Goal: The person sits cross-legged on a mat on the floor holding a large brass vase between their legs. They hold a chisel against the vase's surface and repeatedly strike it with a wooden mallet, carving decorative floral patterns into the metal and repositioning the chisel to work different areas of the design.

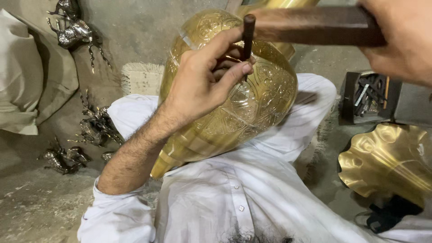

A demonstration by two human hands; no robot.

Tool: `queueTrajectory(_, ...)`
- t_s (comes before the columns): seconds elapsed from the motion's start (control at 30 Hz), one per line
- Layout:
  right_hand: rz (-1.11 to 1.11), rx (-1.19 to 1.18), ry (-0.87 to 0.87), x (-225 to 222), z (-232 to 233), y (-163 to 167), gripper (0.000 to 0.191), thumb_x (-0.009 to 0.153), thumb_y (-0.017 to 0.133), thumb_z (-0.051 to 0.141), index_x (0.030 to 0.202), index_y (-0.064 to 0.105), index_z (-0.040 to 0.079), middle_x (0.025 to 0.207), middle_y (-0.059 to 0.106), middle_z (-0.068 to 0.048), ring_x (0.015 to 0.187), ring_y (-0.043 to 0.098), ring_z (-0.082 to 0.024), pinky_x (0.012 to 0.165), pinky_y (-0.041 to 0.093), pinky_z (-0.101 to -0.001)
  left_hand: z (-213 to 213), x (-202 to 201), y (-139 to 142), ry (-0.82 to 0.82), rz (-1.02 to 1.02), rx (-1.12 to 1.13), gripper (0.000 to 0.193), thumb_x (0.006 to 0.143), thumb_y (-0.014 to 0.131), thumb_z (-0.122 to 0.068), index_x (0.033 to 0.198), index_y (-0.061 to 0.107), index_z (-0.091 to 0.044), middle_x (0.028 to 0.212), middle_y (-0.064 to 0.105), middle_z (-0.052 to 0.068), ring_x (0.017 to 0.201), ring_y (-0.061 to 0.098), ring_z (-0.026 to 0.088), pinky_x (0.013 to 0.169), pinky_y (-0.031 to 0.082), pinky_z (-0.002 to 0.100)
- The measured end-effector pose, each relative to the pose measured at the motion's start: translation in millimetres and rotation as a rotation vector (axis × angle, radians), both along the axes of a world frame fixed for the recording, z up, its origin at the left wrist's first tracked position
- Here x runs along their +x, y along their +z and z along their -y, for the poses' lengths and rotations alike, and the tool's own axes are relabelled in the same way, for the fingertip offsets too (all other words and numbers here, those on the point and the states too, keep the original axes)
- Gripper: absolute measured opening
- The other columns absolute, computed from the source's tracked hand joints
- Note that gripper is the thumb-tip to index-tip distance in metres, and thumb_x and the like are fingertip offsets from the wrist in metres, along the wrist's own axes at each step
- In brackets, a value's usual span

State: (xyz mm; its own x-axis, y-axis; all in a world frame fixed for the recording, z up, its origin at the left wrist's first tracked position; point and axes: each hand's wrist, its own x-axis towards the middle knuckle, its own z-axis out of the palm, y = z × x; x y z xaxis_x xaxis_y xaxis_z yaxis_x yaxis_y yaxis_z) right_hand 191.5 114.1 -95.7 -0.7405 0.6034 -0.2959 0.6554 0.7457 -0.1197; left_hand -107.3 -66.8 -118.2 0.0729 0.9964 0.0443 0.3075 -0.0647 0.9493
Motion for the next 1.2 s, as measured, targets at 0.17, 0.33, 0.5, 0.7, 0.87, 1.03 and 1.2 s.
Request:
queueTrajectory(0.17,-0.004,-0.076,-0.083,33,18,-12,0.047,0.076,0.088,0.010,0.118,0.070,0.001,0.082,0.073,-0.017,0.071,0.073,-0.027,0.067,0.059,-0.0391,0,-1,9,-0.065,0.027,-0.086,0.044,0.108,0.069,-0.009,0.147,0.049,-0.003,0.113,0.078,0.011,0.109,0.080,0.016,0.096,0.068,0.029)
queueTrajectory(0.33,-0.350,-0.329,-0.338,63,63,-53,0.041,0.089,0.086,0.016,0.121,0.066,-0.001,0.086,0.074,-0.015,0.068,0.071,-0.020,0.063,0.059,-0.0328,-11,-3,6,-0.260,-0.076,-0.027,0.042,0.108,0.069,-0.012,0.146,0.051,-0.008,0.111,0.079,0.009,0.106,0.080,0.019,0.094,0.066,0.036)
queueTrajectory(0.5,-0.126,-0.506,-0.701,52,130,-95,0.055,0.086,0.088,0.018,0.132,0.063,0.000,0.080,0.075,-0.016,0.058,0.071,-0.023,0.057,0.060,-0.0344,-39,-8,1,-0.519,-0.199,0.088,0.050,0.102,0.073,-0.013,0.147,0.051,-0.009,0.108,0.077,0.013,0.096,0.077,0.029,0.086,0.061,0.047)
queueTrajectory(0.7,-0.494,-0.329,-0.759,32,175,-118,0.044,0.086,0.088,0.011,0.118,0.063,-0.008,0.092,0.073,-0.016,0.084,0.074,-0.020,0.076,0.057,-0.0341,-75,-4,-7,-0.779,-0.157,0.123,0.043,0.098,0.075,-0.016,0.138,0.059,-0.010,0.108,0.078,0.010,0.099,0.077,0.025,0.087,0.060,0.044)
queueTrajectory(0.87,-1.316,-0.601,-0.919,33,184,-119,0.028,0.100,0.083,0.004,0.117,0.062,-0.001,0.101,0.070,-0.009,0.091,0.069,-0.017,0.090,0.060,-0.0319,-89,-7,-9,-0.887,-0.205,0.059,0.040,0.094,0.078,-0.020,0.129,0.061,-0.010,0.109,0.078,0.008,0.104,0.075,0.026,0.086,0.058,0.047)
queueTrajectory(1.03,-1.164,-0.497,-0.889,39,181,-110,0.030,0.101,0.083,0.001,0.120,0.060,-0.001,0.107,0.068,-0.007,0.098,0.066,-0.013,0.091,0.055,-0.0271,-92,-13,-6,-0.910,-0.156,0.005,0.039,0.093,0.077,-0.019,0.128,0.063,-0.012,0.109,0.078,0.007,0.105,0.075,0.024,0.085,0.058,0.046)
queueTrajectory(1.2,-1.274,-0.536,-0.903,36,171,-104,0.026,0.103,0.083,0.004,0.117,0.061,0.001,0.097,0.069,-0.007,0.088,0.069,-0.015,0.086,0.059,-0.0291,-88,-12,-1,-0.872,-0.187,-0.019,0.039,0.092,0.077,-0.020,0.128,0.064,-0.013,0.109,0.079,0.006,0.102,0.076,0.023,0.086,0.059,0.044)
